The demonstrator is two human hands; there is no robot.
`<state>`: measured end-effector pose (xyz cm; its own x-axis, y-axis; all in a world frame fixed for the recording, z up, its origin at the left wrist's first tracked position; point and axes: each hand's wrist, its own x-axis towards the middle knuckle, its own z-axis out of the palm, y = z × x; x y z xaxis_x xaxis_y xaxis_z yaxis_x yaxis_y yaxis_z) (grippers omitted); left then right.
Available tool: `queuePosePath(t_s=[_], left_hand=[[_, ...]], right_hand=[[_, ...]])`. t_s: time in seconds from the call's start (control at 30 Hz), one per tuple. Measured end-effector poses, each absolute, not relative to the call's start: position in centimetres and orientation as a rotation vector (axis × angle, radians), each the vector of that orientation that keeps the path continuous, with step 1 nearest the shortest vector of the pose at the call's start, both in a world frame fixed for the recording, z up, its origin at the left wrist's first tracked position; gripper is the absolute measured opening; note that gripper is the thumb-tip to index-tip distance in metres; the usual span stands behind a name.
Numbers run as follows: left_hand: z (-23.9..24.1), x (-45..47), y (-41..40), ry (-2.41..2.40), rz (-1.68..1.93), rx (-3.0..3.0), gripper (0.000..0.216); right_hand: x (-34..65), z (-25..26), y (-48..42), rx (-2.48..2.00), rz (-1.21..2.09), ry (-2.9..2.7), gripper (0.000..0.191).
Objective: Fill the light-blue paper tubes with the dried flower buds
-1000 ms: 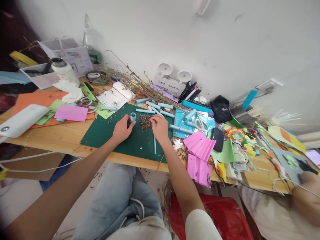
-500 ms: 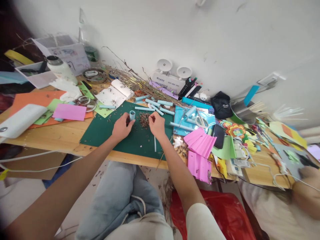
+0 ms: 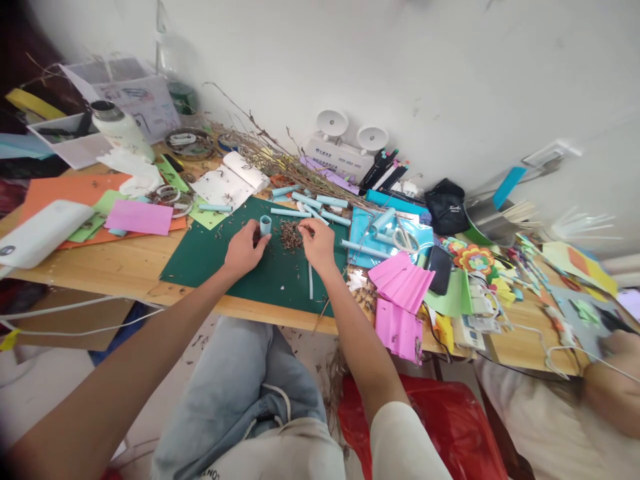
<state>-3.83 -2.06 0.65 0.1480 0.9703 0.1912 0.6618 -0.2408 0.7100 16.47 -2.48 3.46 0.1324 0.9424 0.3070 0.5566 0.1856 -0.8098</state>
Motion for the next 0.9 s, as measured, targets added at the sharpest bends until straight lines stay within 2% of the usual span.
queuePosePath(t_s=[0.1, 0.37, 0.57, 0.77, 0.9], left_hand=[[0.8, -3.8, -2.1, 1.559, 0.879, 1.972, 0.020], [0.8, -3.9, -2.1, 1.556, 0.885, 1.979, 0.019], [0.6, -3.9, -2.1, 1.506, 0.918, 1.986, 0.018], [0.6, -3.9, -2.3, 1.491, 0.939, 1.978, 0.018], [0.6, -3.9, -2.3, 1.485, 0.941, 1.987, 0.018]], right_hand=[[16.2, 4.1, -2.8, -1.539, 0.590, -1.475, 0.019], [15.8, 5.4, -2.5, -1.577, 0.383, -1.525, 0.015], [12.7, 8.4, -1.8, -1.263, 0.472, -1.790, 0.012], [11.3, 8.6, -0.7, -1.282, 0.497, -1.923, 0.008], [11.5, 8.3, -0.5, -1.311, 0.610, -1.834, 0.018]])
